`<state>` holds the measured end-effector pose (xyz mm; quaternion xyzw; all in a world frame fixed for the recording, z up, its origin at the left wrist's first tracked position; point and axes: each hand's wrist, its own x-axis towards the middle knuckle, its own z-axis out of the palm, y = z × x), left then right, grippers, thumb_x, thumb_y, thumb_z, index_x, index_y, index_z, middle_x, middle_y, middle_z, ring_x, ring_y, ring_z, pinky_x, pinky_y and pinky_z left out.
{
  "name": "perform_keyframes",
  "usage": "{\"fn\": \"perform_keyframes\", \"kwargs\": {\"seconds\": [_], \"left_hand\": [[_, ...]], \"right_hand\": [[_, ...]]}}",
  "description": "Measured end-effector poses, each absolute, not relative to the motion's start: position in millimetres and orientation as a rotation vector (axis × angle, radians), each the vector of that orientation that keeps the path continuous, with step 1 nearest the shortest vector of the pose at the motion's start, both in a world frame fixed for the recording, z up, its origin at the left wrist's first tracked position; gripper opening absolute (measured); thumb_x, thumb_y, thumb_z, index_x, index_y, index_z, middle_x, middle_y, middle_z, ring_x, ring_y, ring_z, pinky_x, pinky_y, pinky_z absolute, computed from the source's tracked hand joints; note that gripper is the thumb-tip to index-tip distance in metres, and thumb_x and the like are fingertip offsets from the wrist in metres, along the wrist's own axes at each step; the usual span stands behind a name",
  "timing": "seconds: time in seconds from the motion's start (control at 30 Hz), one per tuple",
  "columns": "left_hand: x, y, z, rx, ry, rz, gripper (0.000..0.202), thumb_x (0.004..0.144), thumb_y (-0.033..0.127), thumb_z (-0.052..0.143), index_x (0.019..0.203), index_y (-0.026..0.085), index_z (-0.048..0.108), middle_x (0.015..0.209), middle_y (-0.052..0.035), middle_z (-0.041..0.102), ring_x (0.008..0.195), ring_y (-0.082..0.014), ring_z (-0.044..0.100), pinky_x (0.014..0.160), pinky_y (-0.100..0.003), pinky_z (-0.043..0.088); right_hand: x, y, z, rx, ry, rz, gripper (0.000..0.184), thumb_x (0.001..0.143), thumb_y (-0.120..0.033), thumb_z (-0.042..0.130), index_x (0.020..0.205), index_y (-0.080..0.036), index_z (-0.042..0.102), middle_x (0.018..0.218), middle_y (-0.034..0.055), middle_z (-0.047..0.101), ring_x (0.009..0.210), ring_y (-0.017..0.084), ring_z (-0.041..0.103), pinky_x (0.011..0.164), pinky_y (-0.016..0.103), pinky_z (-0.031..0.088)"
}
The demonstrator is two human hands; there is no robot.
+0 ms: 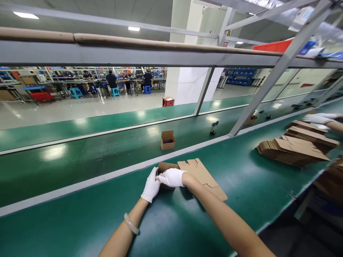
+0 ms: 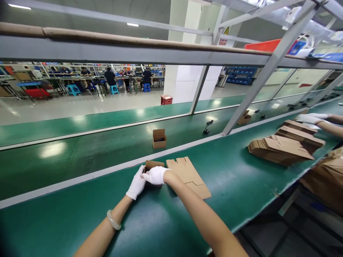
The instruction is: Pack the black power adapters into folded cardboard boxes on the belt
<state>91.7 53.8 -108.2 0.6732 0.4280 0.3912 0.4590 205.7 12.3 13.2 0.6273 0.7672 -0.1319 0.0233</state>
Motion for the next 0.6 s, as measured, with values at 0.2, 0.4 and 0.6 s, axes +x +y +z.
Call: {"fn": "perform_keyframes", "kwargs": {"seconds": [0.2,0.4,0.6], "left_hand": [[90,56,-108,1.656,1.179,1.066,0.029,0.086,0.028,0.042,0.108,0.017,0.058,0.114,-0.0107,0.063,0.111,-0.0226,0.058,0.100,-0.037,0.042],[18,125,-89,1.591,1.494,1.228,0.030,0.086,0.027,0.041,0.109,0.014,0.056,0.121,-0.0132,0.058,0.120,-0.0243,0.049,0.107,-0.038,0.033],[-77,186,-68,1.433,1.757,1.275,0.026,0.081,0.020,0.045,0.102,0.010,0.058,0.114,-0.0173,0.060,0.119,-0.0330,0.050,0.105,-0.050,0.033]], "right_hand": [[210,-14,17,1.879,2.495,-0.463,0.036,0.087,-0.037,0.044,0.107,-0.015,0.065,0.113,0.0123,0.063,0.097,0.023,0.061,0.084,0.030,0.045],[290,-23,27,2.625,1.789,-0.433,0.039,0.091,-0.034,0.031,0.111,-0.019,0.062,0.113,0.0092,0.063,0.103,0.022,0.059,0.086,0.032,0.043],[350,0,7,2.780,1.339,-0.463,0.050,0.086,-0.042,0.039,0.107,-0.005,0.063,0.109,0.0231,0.062,0.096,0.030,0.061,0.075,0.037,0.046]]}}
